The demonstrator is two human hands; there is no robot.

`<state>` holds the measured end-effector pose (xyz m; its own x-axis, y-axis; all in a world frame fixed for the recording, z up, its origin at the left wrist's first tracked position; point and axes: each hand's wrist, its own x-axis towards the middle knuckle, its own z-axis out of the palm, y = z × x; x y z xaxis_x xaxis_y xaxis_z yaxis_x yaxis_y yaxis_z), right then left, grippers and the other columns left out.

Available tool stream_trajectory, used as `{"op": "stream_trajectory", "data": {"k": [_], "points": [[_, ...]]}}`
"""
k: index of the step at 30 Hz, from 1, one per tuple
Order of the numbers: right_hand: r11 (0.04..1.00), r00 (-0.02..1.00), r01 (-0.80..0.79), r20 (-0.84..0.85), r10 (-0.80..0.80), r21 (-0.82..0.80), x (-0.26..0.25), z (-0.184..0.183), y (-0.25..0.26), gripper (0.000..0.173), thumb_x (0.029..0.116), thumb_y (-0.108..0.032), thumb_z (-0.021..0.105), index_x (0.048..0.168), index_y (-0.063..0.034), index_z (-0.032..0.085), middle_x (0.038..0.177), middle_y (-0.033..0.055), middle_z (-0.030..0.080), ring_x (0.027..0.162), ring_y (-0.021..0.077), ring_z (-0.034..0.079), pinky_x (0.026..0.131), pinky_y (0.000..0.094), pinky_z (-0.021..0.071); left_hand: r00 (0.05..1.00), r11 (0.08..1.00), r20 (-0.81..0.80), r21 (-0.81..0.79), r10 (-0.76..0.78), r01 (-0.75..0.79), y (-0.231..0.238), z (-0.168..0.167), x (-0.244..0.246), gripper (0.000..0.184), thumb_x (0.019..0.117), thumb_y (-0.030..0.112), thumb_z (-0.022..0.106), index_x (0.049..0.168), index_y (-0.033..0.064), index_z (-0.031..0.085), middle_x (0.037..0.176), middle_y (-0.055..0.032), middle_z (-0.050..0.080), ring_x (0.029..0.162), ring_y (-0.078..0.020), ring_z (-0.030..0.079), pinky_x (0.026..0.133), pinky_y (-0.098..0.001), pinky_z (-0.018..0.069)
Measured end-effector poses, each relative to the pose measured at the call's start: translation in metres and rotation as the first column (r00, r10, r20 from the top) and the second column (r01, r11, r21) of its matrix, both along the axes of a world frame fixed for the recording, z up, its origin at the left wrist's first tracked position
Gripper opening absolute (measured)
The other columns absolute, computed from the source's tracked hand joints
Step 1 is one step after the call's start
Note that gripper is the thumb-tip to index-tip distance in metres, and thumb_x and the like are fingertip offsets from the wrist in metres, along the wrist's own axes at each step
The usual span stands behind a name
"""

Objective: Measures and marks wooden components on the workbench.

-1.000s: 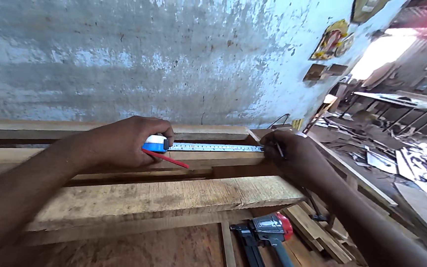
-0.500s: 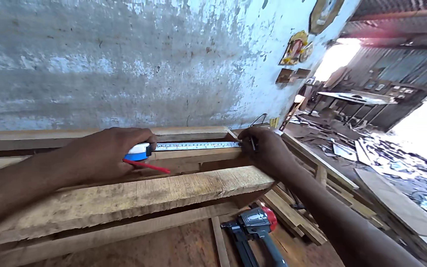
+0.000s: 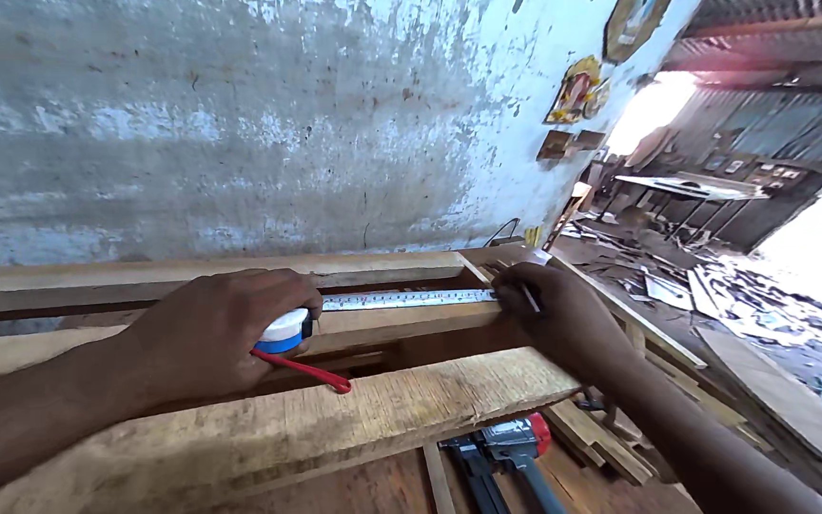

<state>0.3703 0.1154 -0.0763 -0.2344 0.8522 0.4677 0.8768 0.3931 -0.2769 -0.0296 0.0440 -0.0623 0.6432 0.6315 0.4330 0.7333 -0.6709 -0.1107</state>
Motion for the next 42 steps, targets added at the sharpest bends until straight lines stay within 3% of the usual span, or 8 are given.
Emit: {"op": "stream_trajectory", "data": {"k": [9, 13, 17, 22, 30, 35, 42], "points": [[1.0, 0.997, -0.018, -0.079, 0.018, -0.003, 0.006, -0.009, -0.005, 0.008, 0.099, -0.02, 0.067, 0.104, -0.0166, 0.072, 0.084, 0.0002, 0.068, 0.069, 0.0172, 0.063, 0.061, 0.047, 0.0541, 0.996, 0.996, 0.008, -0.037, 0.085, -0.084, -0.013, -0.004, 0.004, 0.046, 0.0758, 0.034, 0.073, 0.12, 0.0298, 0.063, 0.117, 0.0127, 0.063, 0.097, -0.0048, 0.065, 0.072, -0.0318, 0.0597], [1.0, 0.997, -0.018, -0.079, 0.016, -0.022, 0.007, -0.007, -0.008, 0.007, 0.0998, -0.019, 0.067, 0.104, -0.0173, 0.072, 0.083, -0.0003, 0.068, 0.067, 0.0167, 0.063, 0.06, 0.0458, 0.054, 0.996, 0.996, 0.014, -0.01, 0.086, -0.086, -0.018, -0.006, 0.008, 0.043, 0.0829, 0.051, 0.069, 0.119, 0.0291, 0.064, 0.121, 0.0114, 0.064, 0.1, -0.006, 0.064, 0.075, -0.0304, 0.0588], [0.998, 0.998, -0.017, -0.059, 0.013, -0.062, 0.005, 0.0, -0.001, 0.006, 0.0994, -0.017, 0.067, 0.103, -0.0155, 0.072, 0.08, 0.0011, 0.066, 0.065, 0.0171, 0.061, 0.06, 0.0457, 0.0517, 0.995, 0.996, 0.024, -0.016, 0.092, -0.091, -0.015, -0.006, 0.007, 0.044, 0.077, 0.035, 0.072, 0.119, 0.0284, 0.064, 0.12, 0.0103, 0.065, 0.1, -0.0086, 0.066, 0.075, -0.0337, 0.06], [0.994, 0.997, 0.028, -0.065, -0.036, -0.11, -0.005, 0.004, 0.011, 0.007, 0.101, -0.019, 0.066, 0.101, -0.0149, 0.072, 0.079, 0.0028, 0.066, 0.068, 0.0186, 0.062, 0.062, 0.048, 0.0522, 0.995, 0.995, 0.014, -0.011, 0.095, -0.095, -0.012, -0.006, 0.006, 0.045, 0.0776, 0.035, 0.072, 0.122, 0.0293, 0.063, 0.118, 0.0108, 0.065, 0.099, -0.0083, 0.065, 0.075, -0.0343, 0.0597], [1.0, 0.995, 0.021, -0.093, -0.023, -0.02, 0.0, -0.006, 0.001, 0.008, 0.101, -0.019, 0.065, 0.099, -0.015, 0.071, 0.076, 0.0018, 0.065, 0.063, 0.019, 0.061, 0.057, 0.0484, 0.0502, 0.997, 0.997, 0.041, -0.054, 0.064, -0.061, -0.015, -0.006, 0.004, 0.039, 0.0845, 0.039, 0.069, 0.122, 0.0296, 0.062, 0.116, 0.0122, 0.064, 0.099, -0.0054, 0.064, 0.076, -0.0308, 0.0593], [1.0, 0.993, 0.022, -0.114, -0.024, -0.017, 0.0, -0.006, 0.0, 0.01, 0.1018, -0.02, 0.065, 0.099, -0.0151, 0.073, 0.077, 0.0014, 0.067, 0.064, 0.0173, 0.062, 0.058, 0.0466, 0.0511, 0.997, 0.996, 0.033, -0.053, 0.072, -0.071, -0.015, -0.006, 0.006, 0.044, 0.0778, 0.034, 0.073, 0.121, 0.03, 0.062, 0.116, 0.0125, 0.064, 0.099, -0.0058, 0.064, 0.077, -0.0319, 0.0596], [1.0, 0.994, 0.007, -0.113, -0.011, -0.029, -0.003, -0.004, -0.001, 0.01, 0.1021, -0.019, 0.065, 0.101, -0.0129, 0.072, 0.079, 0.0026, 0.067, 0.065, 0.0171, 0.062, 0.06, 0.0445, 0.051, 0.997, 0.997, 0.035, -0.045, 0.069, -0.067, -0.015, -0.006, 0.006, 0.041, 0.0813, 0.038, 0.071, 0.121, 0.0296, 0.063, 0.115, 0.0121, 0.064, 0.098, -0.0056, 0.064, 0.076, -0.0318, 0.0596]]}}
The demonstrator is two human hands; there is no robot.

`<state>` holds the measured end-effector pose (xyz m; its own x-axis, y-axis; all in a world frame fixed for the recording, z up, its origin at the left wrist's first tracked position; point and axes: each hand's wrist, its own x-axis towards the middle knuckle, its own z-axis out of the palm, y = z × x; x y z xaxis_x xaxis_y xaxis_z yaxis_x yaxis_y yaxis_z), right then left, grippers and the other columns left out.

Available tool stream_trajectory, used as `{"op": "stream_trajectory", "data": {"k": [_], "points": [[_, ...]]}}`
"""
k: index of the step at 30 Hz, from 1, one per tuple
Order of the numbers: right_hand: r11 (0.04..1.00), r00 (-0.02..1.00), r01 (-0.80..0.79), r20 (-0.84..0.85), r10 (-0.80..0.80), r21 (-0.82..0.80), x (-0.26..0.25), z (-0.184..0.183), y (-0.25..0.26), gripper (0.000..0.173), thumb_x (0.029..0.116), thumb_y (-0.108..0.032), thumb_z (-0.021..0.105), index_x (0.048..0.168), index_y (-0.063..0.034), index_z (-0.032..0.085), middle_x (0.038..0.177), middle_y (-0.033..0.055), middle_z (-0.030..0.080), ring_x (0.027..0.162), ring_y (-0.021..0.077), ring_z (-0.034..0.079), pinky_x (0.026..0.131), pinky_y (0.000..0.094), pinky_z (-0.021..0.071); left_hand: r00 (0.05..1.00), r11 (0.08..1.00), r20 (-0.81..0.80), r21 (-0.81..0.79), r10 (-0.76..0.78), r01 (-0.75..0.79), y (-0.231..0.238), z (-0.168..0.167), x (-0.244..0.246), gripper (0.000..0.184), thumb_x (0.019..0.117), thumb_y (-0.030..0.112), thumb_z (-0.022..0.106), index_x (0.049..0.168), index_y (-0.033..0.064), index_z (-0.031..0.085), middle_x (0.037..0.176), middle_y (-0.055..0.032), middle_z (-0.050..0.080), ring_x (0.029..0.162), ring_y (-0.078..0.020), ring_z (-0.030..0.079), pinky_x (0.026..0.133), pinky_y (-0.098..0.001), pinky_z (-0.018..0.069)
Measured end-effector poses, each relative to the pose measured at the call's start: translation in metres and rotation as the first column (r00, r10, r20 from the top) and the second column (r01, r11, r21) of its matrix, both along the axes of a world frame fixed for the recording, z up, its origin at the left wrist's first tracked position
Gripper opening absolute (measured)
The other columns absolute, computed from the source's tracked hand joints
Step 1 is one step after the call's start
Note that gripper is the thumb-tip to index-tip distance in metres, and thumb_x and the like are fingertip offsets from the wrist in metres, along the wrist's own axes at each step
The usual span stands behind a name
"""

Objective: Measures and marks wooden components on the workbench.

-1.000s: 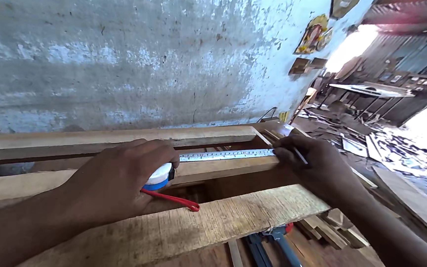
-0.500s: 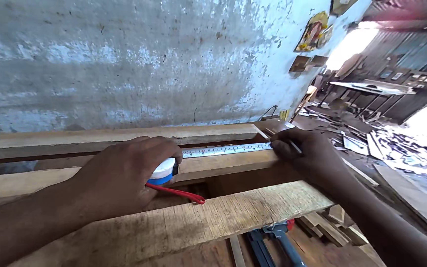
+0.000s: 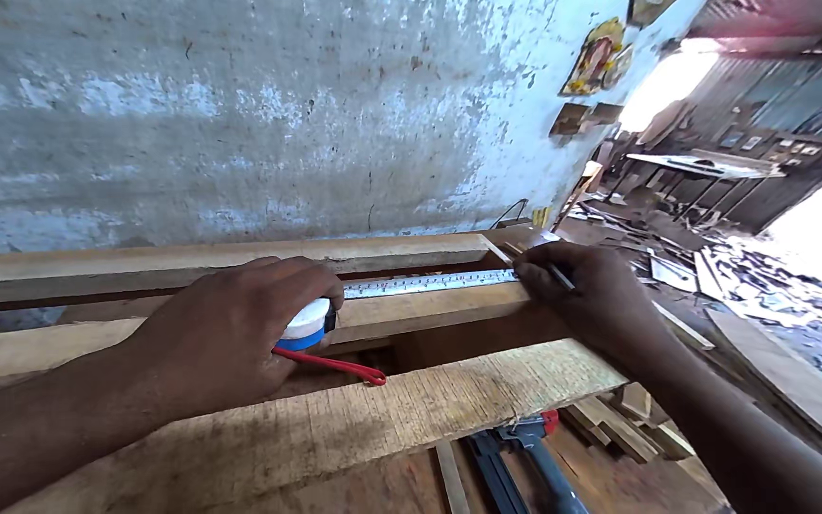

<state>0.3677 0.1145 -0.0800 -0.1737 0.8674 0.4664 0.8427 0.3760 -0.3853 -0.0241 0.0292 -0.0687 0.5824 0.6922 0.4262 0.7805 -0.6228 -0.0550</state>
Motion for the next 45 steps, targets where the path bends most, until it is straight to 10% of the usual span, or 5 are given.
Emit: {"op": "stream_trajectory", "data": {"k": [27, 33, 37, 45], "points": [[0.998, 1.0, 0.018, 0.009, -0.019, 0.063, 0.001, 0.001, 0.012, 0.014, 0.1022, -0.02, 0.062, 0.11, -0.0125, 0.072, 0.086, 0.0053, 0.068, 0.074, 0.0202, 0.064, 0.068, 0.0484, 0.0536, 0.999, 0.998, -0.001, -0.033, 0.049, -0.049, 0.006, 0.003, 0.0, 0.046, 0.0775, 0.035, 0.076, 0.121, 0.0325, 0.062, 0.107, 0.0131, 0.063, 0.092, -0.0059, 0.065, 0.072, -0.0343, 0.0601], [0.931, 0.965, -0.205, -0.095, 0.244, 0.301, -0.003, 0.019, -0.001, 0.031, 0.1052, -0.017, 0.047, 0.129, -0.0057, 0.064, 0.103, 0.0071, 0.07, 0.084, 0.0144, 0.07, 0.075, 0.0354, 0.0611, 0.999, 0.999, 0.033, -0.035, 0.043, -0.042, 0.008, 0.004, 0.0, 0.037, 0.0845, 0.039, 0.071, 0.12, 0.0317, 0.063, 0.104, 0.012, 0.064, 0.09, -0.0057, 0.064, 0.072, -0.0324, 0.0592], [0.849, 0.684, -0.496, -0.52, 0.511, 0.181, -0.033, 0.04, -0.018, 0.031, 0.1089, -0.019, 0.043, 0.13, -0.0068, 0.063, 0.094, 0.0038, 0.072, 0.078, 0.0146, 0.071, 0.074, 0.0334, 0.0632, 0.998, 0.997, 0.019, -0.058, 0.052, -0.05, 0.009, 0.005, -0.001, 0.038, 0.0859, 0.04, 0.071, 0.122, 0.0305, 0.062, 0.105, 0.0102, 0.064, 0.09, -0.0076, 0.065, 0.07, -0.0342, 0.0592], [0.66, 0.557, -0.751, -0.546, 0.625, -0.012, -0.098, 0.031, -0.014, 0.019, 0.1022, -0.011, 0.055, 0.104, -0.0012, 0.071, 0.077, 0.0079, 0.066, 0.063, 0.0143, 0.06, 0.057, 0.0279, 0.0526, 0.998, 0.997, 0.024, -0.055, 0.053, -0.051, 0.01, 0.004, -0.001, 0.036, 0.0859, 0.04, 0.07, 0.12, 0.0317, 0.062, 0.106, 0.0119, 0.063, 0.092, -0.0065, 0.065, 0.071, -0.033, 0.0592]]}}
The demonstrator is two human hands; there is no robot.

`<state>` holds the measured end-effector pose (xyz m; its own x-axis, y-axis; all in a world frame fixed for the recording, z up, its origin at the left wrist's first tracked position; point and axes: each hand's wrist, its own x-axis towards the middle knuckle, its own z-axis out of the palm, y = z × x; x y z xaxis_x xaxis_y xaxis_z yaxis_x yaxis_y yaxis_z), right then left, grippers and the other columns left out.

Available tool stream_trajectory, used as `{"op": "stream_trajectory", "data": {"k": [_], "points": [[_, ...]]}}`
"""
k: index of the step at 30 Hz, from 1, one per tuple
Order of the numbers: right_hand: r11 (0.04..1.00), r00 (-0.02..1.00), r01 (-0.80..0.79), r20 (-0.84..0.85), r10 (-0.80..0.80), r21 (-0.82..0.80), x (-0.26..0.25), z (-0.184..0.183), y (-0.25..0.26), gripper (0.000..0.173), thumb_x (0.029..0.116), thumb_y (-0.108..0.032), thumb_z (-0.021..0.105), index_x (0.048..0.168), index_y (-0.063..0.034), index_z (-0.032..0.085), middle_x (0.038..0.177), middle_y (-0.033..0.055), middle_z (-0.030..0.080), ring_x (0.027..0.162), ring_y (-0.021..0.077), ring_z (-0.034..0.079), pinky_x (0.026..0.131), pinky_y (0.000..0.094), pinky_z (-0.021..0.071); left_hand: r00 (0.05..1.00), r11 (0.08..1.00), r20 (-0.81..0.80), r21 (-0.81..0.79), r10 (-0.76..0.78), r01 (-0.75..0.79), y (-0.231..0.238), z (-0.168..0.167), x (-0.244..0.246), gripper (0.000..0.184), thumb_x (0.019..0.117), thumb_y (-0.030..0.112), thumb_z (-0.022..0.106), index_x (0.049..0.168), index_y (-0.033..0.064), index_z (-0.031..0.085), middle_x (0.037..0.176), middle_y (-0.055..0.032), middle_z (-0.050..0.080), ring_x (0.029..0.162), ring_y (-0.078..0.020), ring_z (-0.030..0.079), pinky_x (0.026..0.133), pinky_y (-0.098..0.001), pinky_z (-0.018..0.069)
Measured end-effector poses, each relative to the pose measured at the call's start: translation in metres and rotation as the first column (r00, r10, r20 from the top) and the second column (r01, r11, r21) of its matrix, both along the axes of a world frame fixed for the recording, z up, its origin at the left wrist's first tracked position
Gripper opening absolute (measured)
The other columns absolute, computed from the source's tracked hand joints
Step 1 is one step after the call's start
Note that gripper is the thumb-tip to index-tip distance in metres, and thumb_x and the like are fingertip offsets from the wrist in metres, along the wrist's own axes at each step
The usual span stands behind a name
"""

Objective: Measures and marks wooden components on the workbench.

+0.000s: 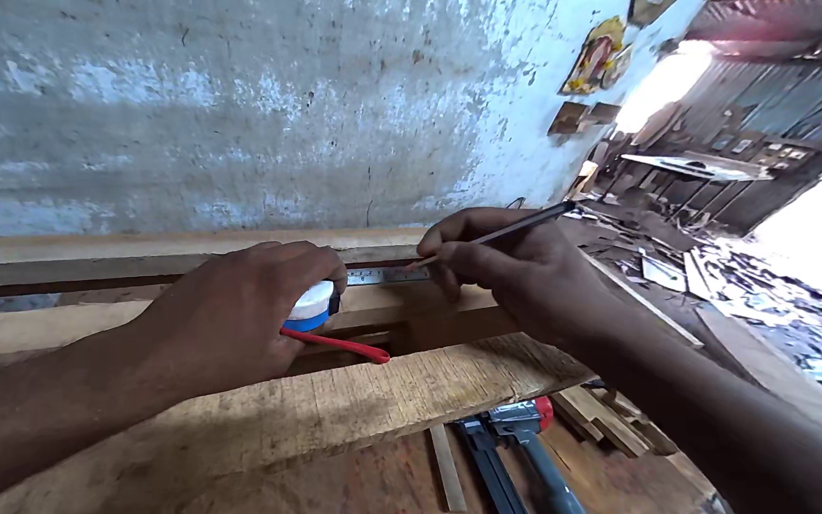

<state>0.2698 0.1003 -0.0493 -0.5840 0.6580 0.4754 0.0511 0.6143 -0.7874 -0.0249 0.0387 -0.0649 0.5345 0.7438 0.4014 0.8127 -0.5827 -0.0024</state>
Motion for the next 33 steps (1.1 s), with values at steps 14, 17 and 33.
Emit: {"op": "stream_trajectory", "data": {"k": [14, 17, 33], "points": [[0.994, 0.988, 0.098, 0.111, -0.104, 0.054, -0.024, -0.016, -0.008, 0.005, 0.0981, -0.009, 0.065, 0.096, -0.0081, 0.07, 0.074, 0.0009, 0.068, 0.061, 0.011, 0.064, 0.053, 0.0241, 0.0548, 1.0, 0.999, -0.027, 0.041, 0.006, -0.004, -0.01, -0.003, 0.004, 0.04, 0.0847, 0.051, 0.066, 0.12, 0.0326, 0.062, 0.11, 0.0138, 0.063, 0.095, -0.0054, 0.063, 0.074, -0.0306, 0.0575], [0.992, 0.986, 0.099, 0.125, -0.109, 0.082, -0.024, -0.017, -0.007, 0.007, 0.0986, -0.011, 0.065, 0.096, -0.0083, 0.071, 0.075, 0.0003, 0.068, 0.062, 0.0102, 0.065, 0.054, 0.024, 0.0559, 1.0, 0.999, -0.018, 0.046, 0.002, -0.001, -0.011, -0.004, 0.004, 0.045, 0.0848, 0.059, 0.063, 0.12, 0.0319, 0.062, 0.11, 0.0131, 0.063, 0.095, -0.0057, 0.063, 0.072, -0.0312, 0.0569], [0.992, 0.98, 0.12, 0.152, -0.126, 0.045, -0.026, -0.012, -0.004, 0.009, 0.0993, -0.013, 0.066, 0.095, -0.009, 0.072, 0.072, -0.0002, 0.068, 0.061, 0.0092, 0.063, 0.053, 0.0218, 0.0526, 1.0, 1.0, -0.029, 0.029, 0.009, -0.009, -0.009, -0.002, 0.004, 0.039, 0.0835, 0.04, 0.068, 0.121, 0.0303, 0.062, 0.112, 0.012, 0.063, 0.097, -0.0074, 0.064, 0.073, -0.0329, 0.0587]]}}
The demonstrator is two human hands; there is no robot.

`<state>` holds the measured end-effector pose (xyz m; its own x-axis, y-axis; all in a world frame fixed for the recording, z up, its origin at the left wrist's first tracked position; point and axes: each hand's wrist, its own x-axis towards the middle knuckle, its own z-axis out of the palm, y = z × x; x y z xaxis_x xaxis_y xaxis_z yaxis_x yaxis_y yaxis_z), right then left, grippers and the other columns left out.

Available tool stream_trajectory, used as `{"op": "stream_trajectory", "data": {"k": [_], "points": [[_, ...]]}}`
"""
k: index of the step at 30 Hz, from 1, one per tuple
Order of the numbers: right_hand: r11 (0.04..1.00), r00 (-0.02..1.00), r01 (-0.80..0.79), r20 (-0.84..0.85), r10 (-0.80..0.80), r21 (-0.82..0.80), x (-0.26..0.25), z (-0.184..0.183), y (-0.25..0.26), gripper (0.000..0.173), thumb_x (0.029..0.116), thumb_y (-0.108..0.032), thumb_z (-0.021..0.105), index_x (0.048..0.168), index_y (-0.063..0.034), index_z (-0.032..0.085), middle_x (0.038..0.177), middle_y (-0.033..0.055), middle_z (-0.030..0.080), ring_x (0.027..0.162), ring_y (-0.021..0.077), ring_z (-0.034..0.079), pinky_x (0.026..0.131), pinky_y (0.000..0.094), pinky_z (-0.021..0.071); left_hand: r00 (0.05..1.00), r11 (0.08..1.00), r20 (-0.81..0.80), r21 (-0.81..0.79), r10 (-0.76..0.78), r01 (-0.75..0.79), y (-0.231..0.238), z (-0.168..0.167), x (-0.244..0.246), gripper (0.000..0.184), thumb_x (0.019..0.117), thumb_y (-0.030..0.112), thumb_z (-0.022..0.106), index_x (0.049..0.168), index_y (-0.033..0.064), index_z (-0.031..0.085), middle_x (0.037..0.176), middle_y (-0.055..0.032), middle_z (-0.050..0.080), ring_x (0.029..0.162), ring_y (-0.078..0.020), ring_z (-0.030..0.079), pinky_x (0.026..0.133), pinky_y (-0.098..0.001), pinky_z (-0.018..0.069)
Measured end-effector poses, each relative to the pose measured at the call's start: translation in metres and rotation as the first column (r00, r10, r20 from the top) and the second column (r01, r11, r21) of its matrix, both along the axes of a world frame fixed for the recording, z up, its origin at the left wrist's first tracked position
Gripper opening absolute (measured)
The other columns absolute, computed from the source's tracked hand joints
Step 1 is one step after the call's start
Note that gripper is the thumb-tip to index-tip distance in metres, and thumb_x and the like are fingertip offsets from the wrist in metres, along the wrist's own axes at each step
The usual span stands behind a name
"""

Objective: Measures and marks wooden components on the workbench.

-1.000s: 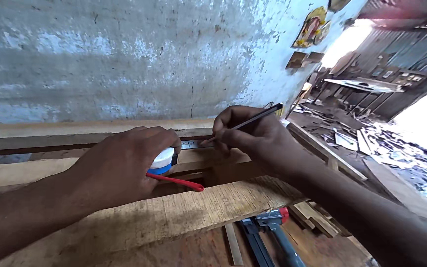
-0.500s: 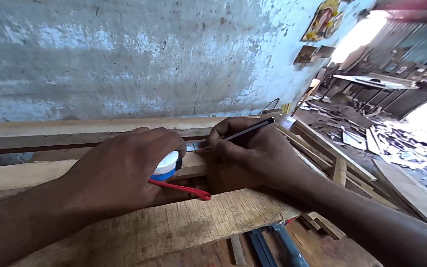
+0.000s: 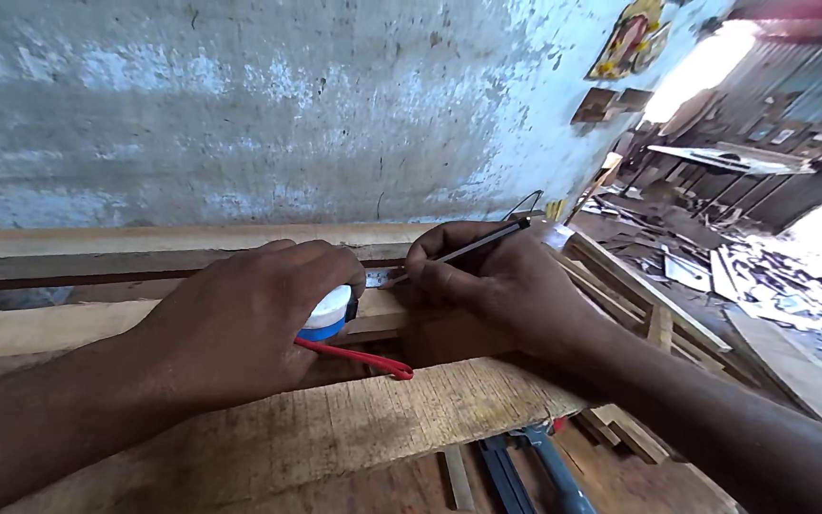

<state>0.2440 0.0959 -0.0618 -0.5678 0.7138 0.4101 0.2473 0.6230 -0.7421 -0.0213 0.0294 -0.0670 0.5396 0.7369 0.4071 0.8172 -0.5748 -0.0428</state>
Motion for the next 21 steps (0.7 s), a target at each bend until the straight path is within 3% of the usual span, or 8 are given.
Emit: {"op": "stream_trajectory", "data": {"k": [17, 20, 21], "points": [[0.997, 0.999, -0.046, -0.001, 0.046, -0.068, 0.0016, 0.0033, 0.004, 0.012, 0.0988, -0.012, 0.065, 0.09, -0.0067, 0.071, 0.07, 0.0027, 0.067, 0.059, 0.0111, 0.063, 0.053, 0.0239, 0.0535, 1.0, 1.0, 0.023, -0.003, -0.018, 0.018, 0.0009, 0.0002, -0.0003, 0.037, 0.0859, 0.044, 0.067, 0.12, 0.03, 0.062, 0.109, 0.0117, 0.063, 0.095, -0.0063, 0.064, 0.074, -0.032, 0.0583], [0.998, 0.999, -0.041, -0.005, 0.04, -0.055, 0.0006, 0.0027, 0.0029, 0.012, 0.099, -0.012, 0.065, 0.09, -0.0075, 0.071, 0.07, 0.0017, 0.067, 0.059, 0.01, 0.062, 0.052, 0.0231, 0.0528, 0.999, 1.0, 0.031, 0.008, -0.022, 0.022, 0.0012, 0.0006, -0.0001, 0.039, 0.0879, 0.055, 0.063, 0.119, 0.03, 0.063, 0.105, 0.0116, 0.063, 0.093, -0.006, 0.063, 0.072, -0.0305, 0.057], [0.996, 0.998, -0.058, -0.002, 0.058, -0.065, 0.0017, 0.0032, 0.0034, 0.012, 0.0987, -0.011, 0.064, 0.089, -0.0073, 0.071, 0.07, 0.0022, 0.067, 0.06, 0.0107, 0.063, 0.053, 0.0241, 0.0539, 0.999, 1.0, 0.025, 0.005, -0.024, 0.024, 0.0012, 0.0007, -0.0002, 0.037, 0.0875, 0.049, 0.065, 0.119, 0.0296, 0.063, 0.107, 0.0111, 0.063, 0.094, -0.0067, 0.064, 0.073, -0.031, 0.0576]]}}
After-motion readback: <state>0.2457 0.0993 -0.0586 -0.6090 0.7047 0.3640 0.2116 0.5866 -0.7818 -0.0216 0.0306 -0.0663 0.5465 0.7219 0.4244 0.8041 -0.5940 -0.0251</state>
